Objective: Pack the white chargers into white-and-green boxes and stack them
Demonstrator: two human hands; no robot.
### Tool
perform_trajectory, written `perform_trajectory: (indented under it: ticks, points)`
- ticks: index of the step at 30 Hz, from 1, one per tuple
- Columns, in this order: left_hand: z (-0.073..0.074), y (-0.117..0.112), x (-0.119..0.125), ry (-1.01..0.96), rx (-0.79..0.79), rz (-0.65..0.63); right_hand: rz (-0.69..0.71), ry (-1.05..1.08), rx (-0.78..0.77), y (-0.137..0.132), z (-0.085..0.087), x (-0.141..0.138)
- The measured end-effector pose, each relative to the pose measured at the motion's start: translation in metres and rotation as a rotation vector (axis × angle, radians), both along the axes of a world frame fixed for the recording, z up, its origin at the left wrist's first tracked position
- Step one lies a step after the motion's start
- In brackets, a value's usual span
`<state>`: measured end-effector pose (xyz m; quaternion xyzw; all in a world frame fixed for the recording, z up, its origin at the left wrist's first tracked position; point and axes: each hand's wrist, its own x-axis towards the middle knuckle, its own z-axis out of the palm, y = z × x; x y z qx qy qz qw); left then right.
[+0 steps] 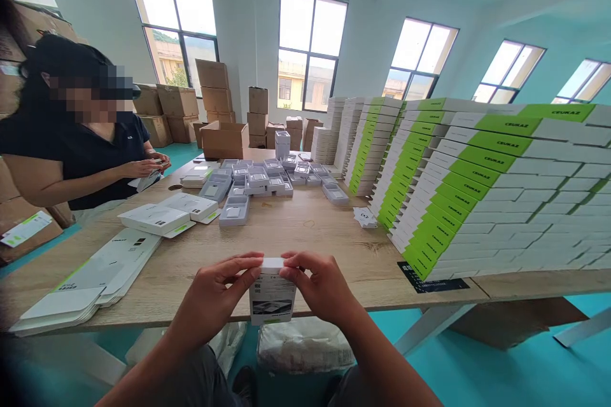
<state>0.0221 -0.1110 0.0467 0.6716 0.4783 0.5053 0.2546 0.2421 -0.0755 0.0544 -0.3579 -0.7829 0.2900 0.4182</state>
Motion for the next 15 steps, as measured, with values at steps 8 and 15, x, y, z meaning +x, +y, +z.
perform_trajectory:
  ticks: [8,15]
  points:
    - [-0.011,0.006,-0.017,0.236,0.323,-0.093,0.151,-0.066,0.243,0.01,-0.015,0.014]
    - [-0.073,0.004,0.002,0.058,0.239,-0.049,-0.058,-0.046,0.143,-0.01,-0.011,0.016]
